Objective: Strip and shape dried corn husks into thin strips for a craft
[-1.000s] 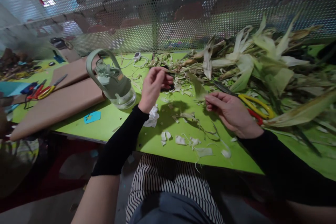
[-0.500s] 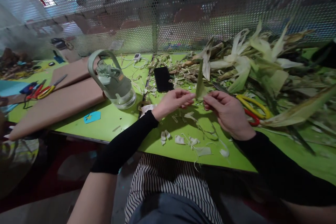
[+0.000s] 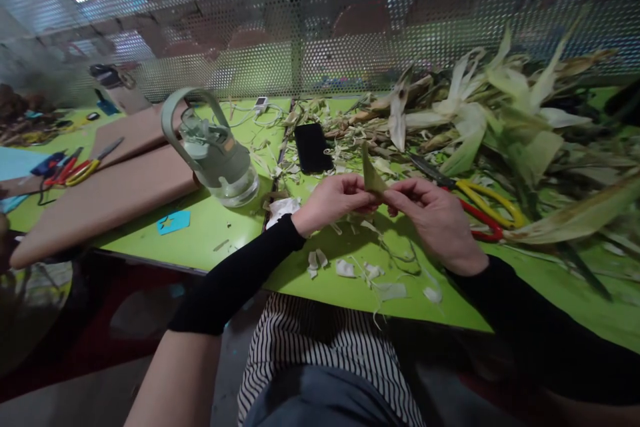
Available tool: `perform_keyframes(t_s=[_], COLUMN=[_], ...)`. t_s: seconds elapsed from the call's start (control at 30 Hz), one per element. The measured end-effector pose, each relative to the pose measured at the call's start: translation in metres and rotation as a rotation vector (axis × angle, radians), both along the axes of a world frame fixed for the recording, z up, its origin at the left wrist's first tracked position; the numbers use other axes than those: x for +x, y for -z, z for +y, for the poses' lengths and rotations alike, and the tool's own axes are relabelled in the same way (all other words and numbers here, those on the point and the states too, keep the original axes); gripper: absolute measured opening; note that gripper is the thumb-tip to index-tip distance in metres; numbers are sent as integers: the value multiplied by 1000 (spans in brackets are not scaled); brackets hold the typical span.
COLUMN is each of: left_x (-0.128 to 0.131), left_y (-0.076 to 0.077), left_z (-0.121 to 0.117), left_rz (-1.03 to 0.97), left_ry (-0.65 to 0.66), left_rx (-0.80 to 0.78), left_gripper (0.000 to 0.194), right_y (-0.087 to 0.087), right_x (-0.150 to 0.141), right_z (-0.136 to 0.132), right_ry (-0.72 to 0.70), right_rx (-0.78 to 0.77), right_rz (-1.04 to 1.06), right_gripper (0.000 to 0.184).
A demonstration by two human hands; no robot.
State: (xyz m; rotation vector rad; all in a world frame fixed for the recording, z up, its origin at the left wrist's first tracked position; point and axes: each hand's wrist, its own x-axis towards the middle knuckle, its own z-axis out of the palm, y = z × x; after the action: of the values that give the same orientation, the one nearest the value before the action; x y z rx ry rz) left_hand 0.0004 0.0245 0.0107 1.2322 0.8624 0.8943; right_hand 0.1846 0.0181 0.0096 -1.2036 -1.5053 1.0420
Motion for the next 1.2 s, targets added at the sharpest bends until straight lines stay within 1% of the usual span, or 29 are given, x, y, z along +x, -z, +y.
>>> perform_keyframes(t_s=[0.13, 0.23, 0.3, 0.37, 0.47, 0.53, 0.6, 0.67, 0.77, 0.87, 1.0, 1.1, 1.2], left_x=[1, 4, 5, 6, 8, 8, 8, 7, 6, 5, 7, 8, 6], left_y=[-1, -3, -5, -5, -2, 2, 4, 5, 4, 4, 3, 1, -3], left_z=[-4, -8, -11, -12, -10, -7, -5, -3, -2, -2, -3, -6, -8], left_rz=[246, 395, 432, 442, 387, 285, 174, 110, 115, 152, 117, 73, 81], left_ry=[-88, -164, -191, -208, -209, -175, -129, -98, -85, -82, -72, -86, -59], left_rx=[234, 370, 415, 430, 397, 315, 212, 149, 138, 142, 112, 89, 78], left_gripper=[5, 11, 19, 22, 16, 13, 14, 17, 18, 15, 13, 16, 20], right_y=[6, 11, 13, 12, 11, 11, 11, 10, 6, 2, 3, 8, 12], right_x=[-1, -2, -4, -6, -7, -6, -5, -4, -3, -3, -4, -4, -3], right_z=[2, 4, 5, 5, 5, 6, 7, 7, 3, 0, -1, 2, 4], right_ry=[0, 23, 39, 47, 36, 14, -1, -5, -38, -66, -39, -15, -15], right_rx=[-37, -71, -100, -138, -169, -164, -150, -120, -69, -45, -70, -108, -162], right_rz=[30, 126, 189, 229, 252, 253, 238, 205, 119, 64, 108, 173, 214], right_gripper=[40, 42, 43, 44, 43, 40, 39, 38, 36, 32, 34, 35, 36])
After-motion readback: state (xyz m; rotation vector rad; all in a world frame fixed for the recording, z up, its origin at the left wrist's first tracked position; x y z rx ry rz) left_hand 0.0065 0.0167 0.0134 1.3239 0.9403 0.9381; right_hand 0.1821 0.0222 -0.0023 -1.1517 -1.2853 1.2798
